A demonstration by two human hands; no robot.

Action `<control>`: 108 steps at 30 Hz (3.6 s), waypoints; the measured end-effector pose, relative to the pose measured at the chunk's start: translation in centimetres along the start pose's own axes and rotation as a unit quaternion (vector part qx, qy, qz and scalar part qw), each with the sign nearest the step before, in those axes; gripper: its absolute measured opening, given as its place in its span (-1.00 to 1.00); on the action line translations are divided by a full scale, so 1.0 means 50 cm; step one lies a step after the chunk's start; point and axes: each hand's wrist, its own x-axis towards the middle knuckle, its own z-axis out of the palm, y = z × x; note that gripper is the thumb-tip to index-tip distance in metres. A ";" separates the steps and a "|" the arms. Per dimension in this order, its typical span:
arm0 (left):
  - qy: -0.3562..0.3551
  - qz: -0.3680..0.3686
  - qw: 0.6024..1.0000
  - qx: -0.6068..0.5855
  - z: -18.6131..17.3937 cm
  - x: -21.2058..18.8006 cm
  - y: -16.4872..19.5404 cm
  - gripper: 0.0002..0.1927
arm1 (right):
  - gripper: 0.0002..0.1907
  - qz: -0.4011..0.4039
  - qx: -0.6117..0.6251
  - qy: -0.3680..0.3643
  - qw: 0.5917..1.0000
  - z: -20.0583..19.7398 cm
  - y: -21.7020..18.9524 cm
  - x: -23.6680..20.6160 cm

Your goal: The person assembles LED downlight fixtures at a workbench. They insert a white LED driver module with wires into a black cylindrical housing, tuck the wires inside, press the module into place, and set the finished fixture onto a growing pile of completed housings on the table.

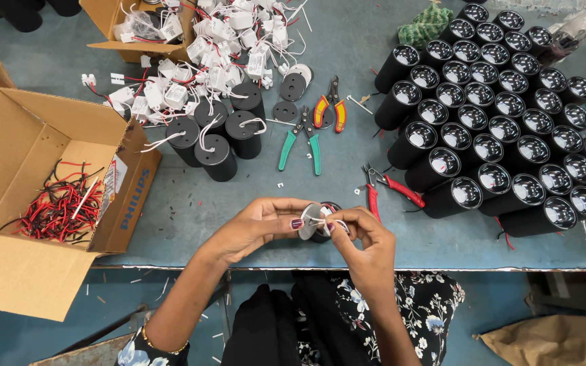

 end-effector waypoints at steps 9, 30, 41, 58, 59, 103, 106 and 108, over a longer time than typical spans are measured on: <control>-0.007 -0.010 1.000 0.011 0.006 0.012 -0.001 -0.42 | -0.85 0.007 0.064 -0.002 0.998 -0.004 0.004 0.008; 0.171 0.175 0.966 0.087 0.063 0.065 -0.069 -0.65 | -0.83 -0.006 0.014 0.035 0.999 -0.009 0.013 0.007; 0.169 0.248 0.902 0.312 0.103 0.061 0.003 -0.89 | -0.63 -0.030 -0.008 0.064 0.997 -0.020 -0.018 0.010; 0.177 0.249 0.860 0.409 0.118 0.076 0.043 -0.91 | -0.78 -0.135 -0.187 0.049 0.972 -0.042 -0.041 0.010; 0.175 0.256 0.850 0.425 0.119 0.075 0.044 -0.91 | -0.77 -0.129 -0.194 0.052 0.971 -0.042 -0.043 0.010; -0.079 0.139 0.895 0.416 -0.001 0.068 -0.034 -0.21 | -0.46 0.047 0.071 -0.171 0.982 -0.088 -0.022 0.025; -0.047 0.111 0.859 0.498 0.009 0.065 -0.021 -0.19 | -0.47 0.092 0.098 -0.155 0.979 -0.085 -0.023 0.028; -0.018 0.110 0.870 0.479 0.031 0.061 -0.026 -0.19 | -0.49 0.148 0.117 -0.133 0.973 -0.085 -0.022 0.027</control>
